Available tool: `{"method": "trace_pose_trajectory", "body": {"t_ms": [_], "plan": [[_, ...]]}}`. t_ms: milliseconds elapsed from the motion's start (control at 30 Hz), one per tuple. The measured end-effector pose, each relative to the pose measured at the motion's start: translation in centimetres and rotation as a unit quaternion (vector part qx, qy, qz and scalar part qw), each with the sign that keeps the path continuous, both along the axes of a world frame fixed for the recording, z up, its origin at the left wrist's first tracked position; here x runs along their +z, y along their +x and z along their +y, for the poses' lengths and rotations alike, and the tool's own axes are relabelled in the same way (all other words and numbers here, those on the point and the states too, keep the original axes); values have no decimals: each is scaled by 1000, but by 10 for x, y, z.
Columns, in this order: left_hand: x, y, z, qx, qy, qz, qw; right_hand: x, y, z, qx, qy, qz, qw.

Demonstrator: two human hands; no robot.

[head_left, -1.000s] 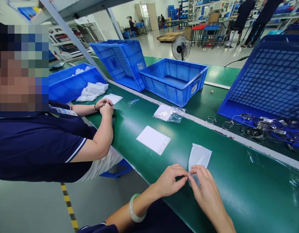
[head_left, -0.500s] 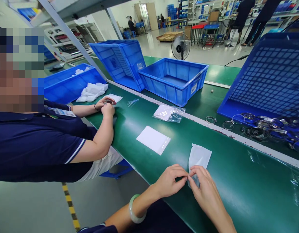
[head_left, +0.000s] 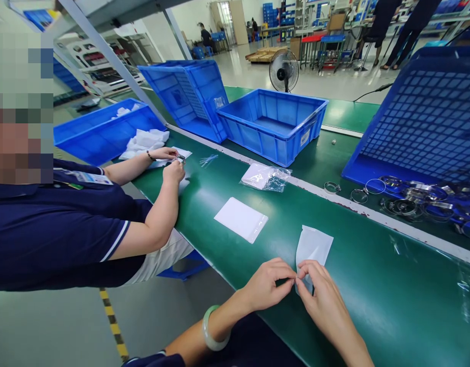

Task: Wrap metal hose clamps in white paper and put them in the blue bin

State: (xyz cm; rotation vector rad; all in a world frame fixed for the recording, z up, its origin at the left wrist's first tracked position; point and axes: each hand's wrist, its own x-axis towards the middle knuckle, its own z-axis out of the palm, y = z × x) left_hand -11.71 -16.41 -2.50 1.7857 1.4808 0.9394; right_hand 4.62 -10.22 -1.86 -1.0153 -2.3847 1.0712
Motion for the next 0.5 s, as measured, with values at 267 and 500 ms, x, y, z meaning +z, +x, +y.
{"method": "trace_pose_trajectory", "body": {"t_ms": [267, 500], "plan": [[0, 0, 0, -1, -4, -1, 1000, 2, 2, 0, -2, -9, -7, 1000], [2, 2, 0, -1, -1, -3, 1000, -1, 3, -1, 7, -11, -8, 1000]]}}
